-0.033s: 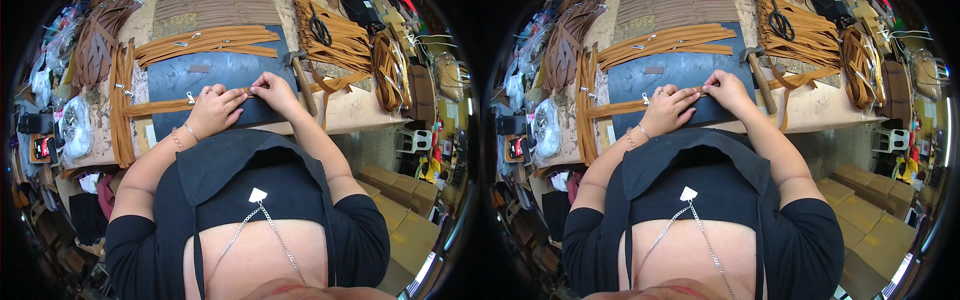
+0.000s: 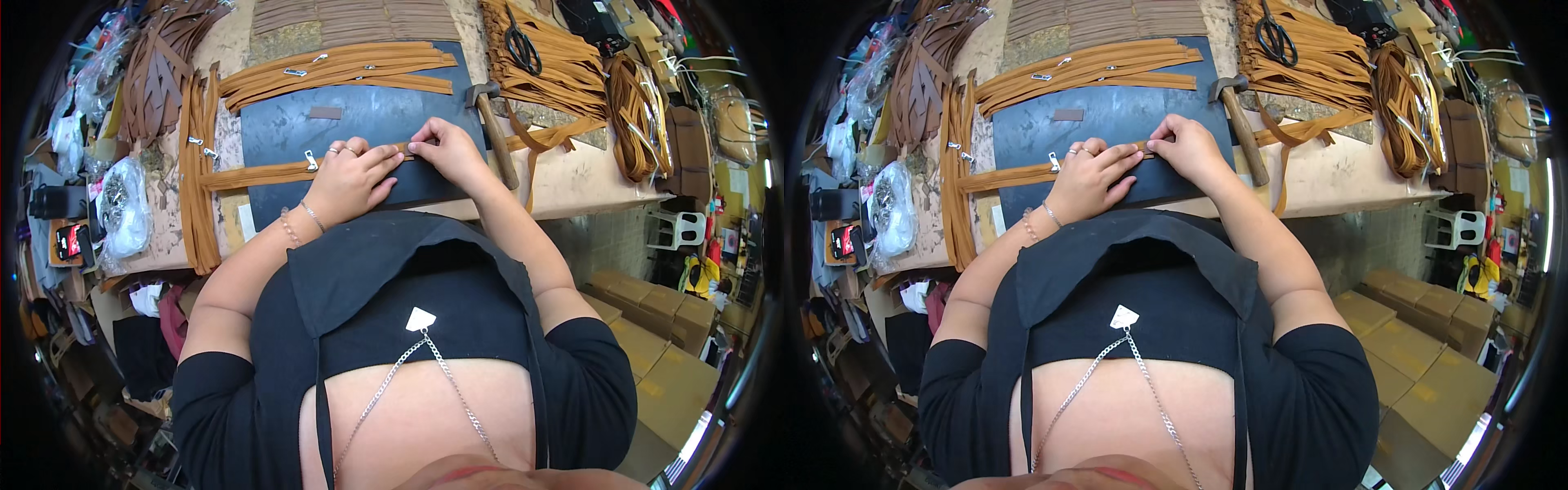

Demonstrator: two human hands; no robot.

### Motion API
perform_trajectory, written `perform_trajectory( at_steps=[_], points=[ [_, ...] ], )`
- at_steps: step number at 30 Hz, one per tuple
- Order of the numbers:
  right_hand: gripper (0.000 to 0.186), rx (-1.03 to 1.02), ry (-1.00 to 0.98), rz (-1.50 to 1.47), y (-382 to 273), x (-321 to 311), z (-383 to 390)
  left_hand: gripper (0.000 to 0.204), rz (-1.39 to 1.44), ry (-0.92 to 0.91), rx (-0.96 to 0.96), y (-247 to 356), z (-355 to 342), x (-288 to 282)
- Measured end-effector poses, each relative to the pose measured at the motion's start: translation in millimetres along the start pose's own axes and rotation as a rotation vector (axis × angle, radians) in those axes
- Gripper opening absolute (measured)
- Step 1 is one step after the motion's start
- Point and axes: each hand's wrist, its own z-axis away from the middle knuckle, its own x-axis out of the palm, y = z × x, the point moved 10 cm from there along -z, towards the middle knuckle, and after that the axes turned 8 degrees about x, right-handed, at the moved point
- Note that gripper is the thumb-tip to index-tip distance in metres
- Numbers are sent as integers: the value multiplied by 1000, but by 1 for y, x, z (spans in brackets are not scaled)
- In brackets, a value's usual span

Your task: The person attaches metal sliders and stops to leather strips using a hammer; they also use scissors to trim small leather pieces.

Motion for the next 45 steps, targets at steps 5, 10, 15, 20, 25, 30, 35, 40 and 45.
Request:
perform_trajectory(
  at_steps=[5,10,15,20,25,30,35,40,45],
  points=[
    [17,-11,-3,49,-1,2,-2,39,-1,9,-6,0,2,0],
    [18,-27,4,99,-2,4,-4,39,-12,24,11,2,-1,-3],
    [22,-78,86,284,-24,-3,8,40,-11,19,15,2,-1,-1],
    [17,-149,50,303,-30,-3,16,32,93,15,-34,-7,-6,4],
    [9,-275,76,-7,-21,-14,27,28,152,137,-163,-25,-18,5],
    [16,-672,226,330,-39,-17,53,16,51,67,-96,-15,-21,-11],
    [14,-729,245,432,-47,-7,67,11,89,29,-123,-8,-7,-3],
    [14,-697,182,276,-47,0,60,16,124,99,-148,-10,-10,-2],
    [12,-635,225,256,-43,4,52,18,145,92,-232,-17,-10,4]
  ],
)
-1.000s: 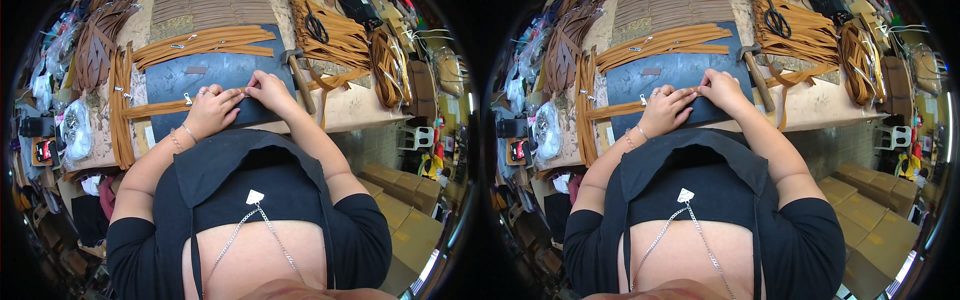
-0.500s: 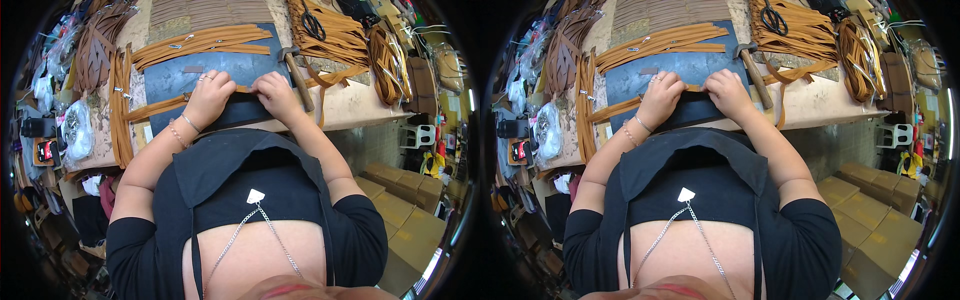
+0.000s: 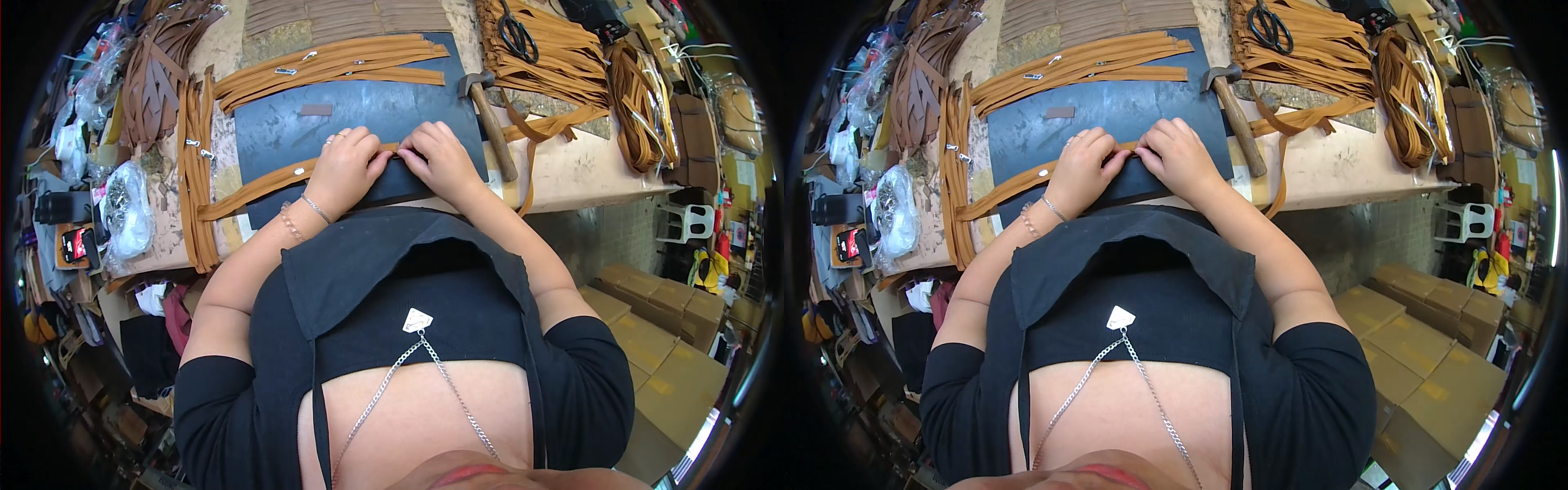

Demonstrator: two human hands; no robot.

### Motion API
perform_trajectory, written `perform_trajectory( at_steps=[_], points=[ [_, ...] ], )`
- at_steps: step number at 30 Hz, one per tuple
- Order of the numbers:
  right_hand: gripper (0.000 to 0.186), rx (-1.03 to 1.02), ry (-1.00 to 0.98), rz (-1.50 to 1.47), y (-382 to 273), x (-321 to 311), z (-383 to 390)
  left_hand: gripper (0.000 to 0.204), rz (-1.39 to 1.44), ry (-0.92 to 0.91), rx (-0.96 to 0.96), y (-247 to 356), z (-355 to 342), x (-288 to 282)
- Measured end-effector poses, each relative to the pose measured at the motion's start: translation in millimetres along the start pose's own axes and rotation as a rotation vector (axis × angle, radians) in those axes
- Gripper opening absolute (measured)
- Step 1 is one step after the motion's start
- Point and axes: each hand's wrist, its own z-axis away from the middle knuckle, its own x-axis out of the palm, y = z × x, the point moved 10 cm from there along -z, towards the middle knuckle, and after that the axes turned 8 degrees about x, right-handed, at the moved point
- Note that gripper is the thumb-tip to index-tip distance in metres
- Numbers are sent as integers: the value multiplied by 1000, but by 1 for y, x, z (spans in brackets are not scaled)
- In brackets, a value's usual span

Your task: The person attaches metal sliders and stops to leather strips using a hammer; they also use scissors to trim small leather pieces.

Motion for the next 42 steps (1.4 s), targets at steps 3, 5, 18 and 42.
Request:
perform_trajectory(
  at_steps=[3,5,18,42],
  points=[
    [12,45,53,16,2,-1,-2,16,-9,-19,-41,-2,0,2],
    [12,57,60,5,1,-3,-3,14,-58,50,-51,1,0,-6],
    [11,143,57,18,2,0,0,19,90,97,-78,-9,4,1],
    [16,-167,81,168,-9,-7,15,18,39,67,12,-7,9,0]
  ],
)
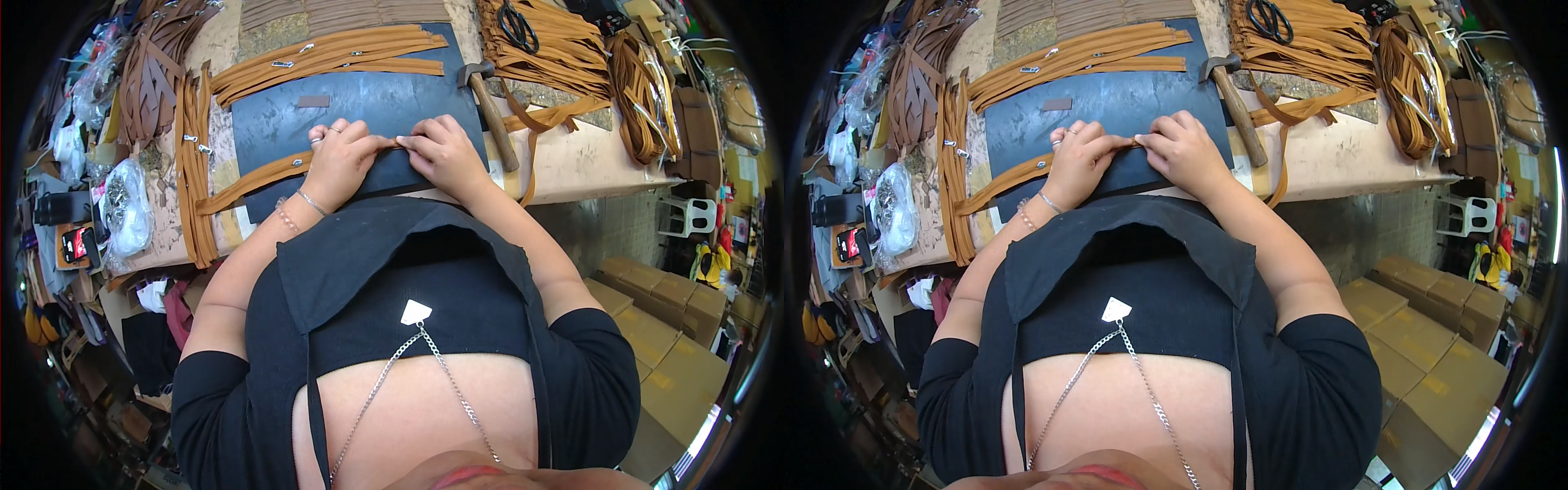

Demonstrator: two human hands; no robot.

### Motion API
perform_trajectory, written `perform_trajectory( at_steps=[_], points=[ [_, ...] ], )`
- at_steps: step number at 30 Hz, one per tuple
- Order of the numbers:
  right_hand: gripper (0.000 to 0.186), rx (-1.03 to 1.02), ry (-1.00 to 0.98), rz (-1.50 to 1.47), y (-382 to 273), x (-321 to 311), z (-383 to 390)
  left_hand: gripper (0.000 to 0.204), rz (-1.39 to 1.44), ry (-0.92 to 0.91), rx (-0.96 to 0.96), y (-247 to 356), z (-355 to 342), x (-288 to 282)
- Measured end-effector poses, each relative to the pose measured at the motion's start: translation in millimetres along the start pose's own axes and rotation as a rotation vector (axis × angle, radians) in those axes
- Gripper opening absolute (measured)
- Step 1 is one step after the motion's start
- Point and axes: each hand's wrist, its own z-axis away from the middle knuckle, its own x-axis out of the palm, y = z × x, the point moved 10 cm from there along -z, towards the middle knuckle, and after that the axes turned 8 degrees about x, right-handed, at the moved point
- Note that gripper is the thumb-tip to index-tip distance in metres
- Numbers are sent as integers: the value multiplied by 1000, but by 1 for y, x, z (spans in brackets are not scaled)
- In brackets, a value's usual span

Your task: The person attaches metal sliders and stops to leather strips using a hammer; they also use scissors to trim small leather pieces.

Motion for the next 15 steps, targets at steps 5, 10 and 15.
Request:
perform_trajectory(
  at_steps=[5,10,15],
  points=[
    [20,240,11,-75,22,-12,2,33,-144,-82,92,11,-1,0],
    [14,383,-161,-106,27,1,-10,31,-193,-115,101,10,2,2],
    [20,353,-158,-434,24,8,-16,29,-170,-111,97,11,1,3]
  ],
)
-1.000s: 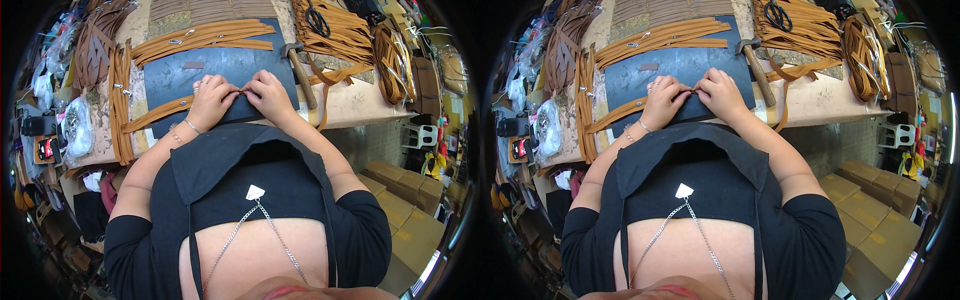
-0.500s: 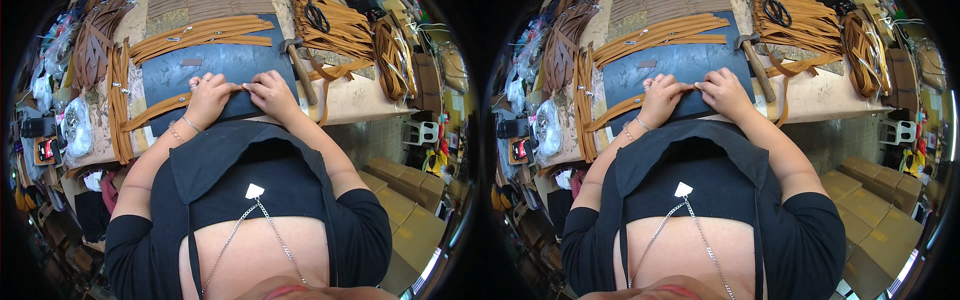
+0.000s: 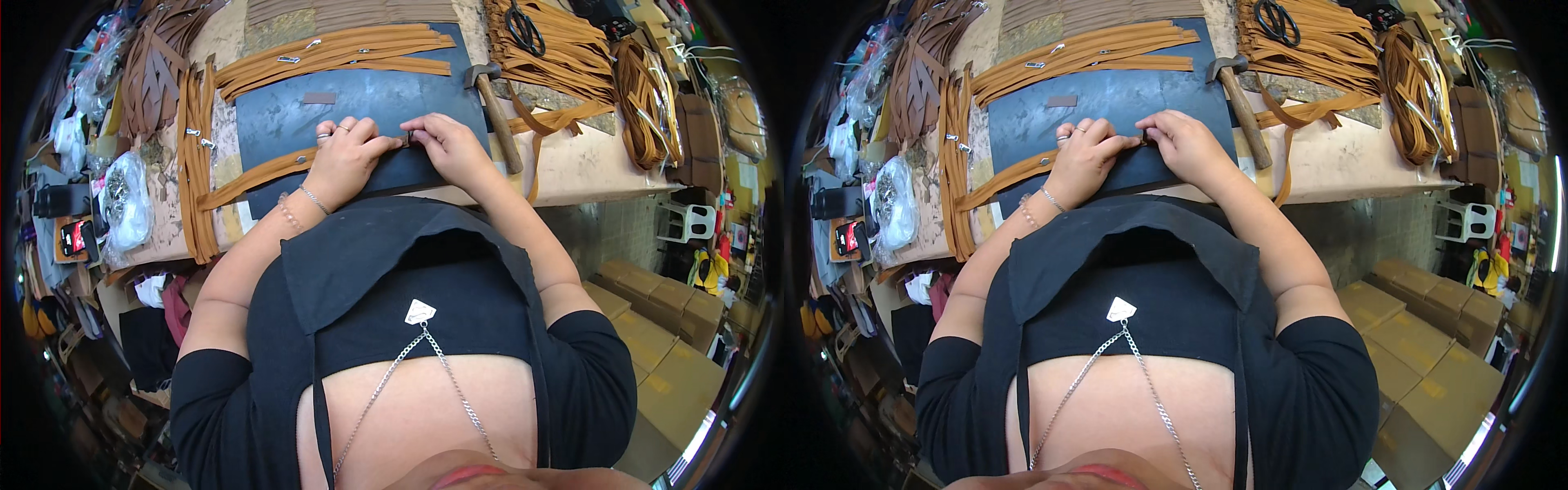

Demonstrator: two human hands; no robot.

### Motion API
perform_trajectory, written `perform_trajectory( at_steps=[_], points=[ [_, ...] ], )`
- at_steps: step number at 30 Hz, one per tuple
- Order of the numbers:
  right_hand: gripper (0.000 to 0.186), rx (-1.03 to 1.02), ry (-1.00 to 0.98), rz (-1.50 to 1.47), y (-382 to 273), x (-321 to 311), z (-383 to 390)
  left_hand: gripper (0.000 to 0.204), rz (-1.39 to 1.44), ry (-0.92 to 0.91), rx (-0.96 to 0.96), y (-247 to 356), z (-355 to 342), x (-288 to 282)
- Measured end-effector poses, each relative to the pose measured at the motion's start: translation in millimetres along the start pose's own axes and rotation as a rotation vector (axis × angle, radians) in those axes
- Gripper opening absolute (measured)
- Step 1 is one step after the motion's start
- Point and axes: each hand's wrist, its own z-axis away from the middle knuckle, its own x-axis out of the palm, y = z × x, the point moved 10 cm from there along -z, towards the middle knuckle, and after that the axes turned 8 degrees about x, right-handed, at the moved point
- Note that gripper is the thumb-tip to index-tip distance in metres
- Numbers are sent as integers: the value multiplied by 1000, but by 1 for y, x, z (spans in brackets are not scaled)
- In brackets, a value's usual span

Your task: The person attaches metal sliders and stops to leather strips using a hammer; they also use scissors to trim small leather pieces.

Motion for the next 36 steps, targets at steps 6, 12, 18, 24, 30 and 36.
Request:
perform_trajectory(
  at_steps=[6,12,18,24,30,36],
  points=[
    [28,-124,-9,112,-7,7,1,20,105,57,-16,-6,-1,-3],
    [11,-85,59,165,-11,7,1,11,121,97,-13,-6,-1,-7],
    [9,-66,80,171,-8,8,0,11,119,106,-15,-7,-1,-8],
    [7,-77,70,187,-9,10,-1,10,140,108,-15,-7,-2,-9],
    [8,-72,44,217,-10,12,-4,10,150,108,-24,-6,0,-8],
    [5,-48,-53,257,-16,17,-12,9,147,81,-57,-11,-1,-5]
  ],
)
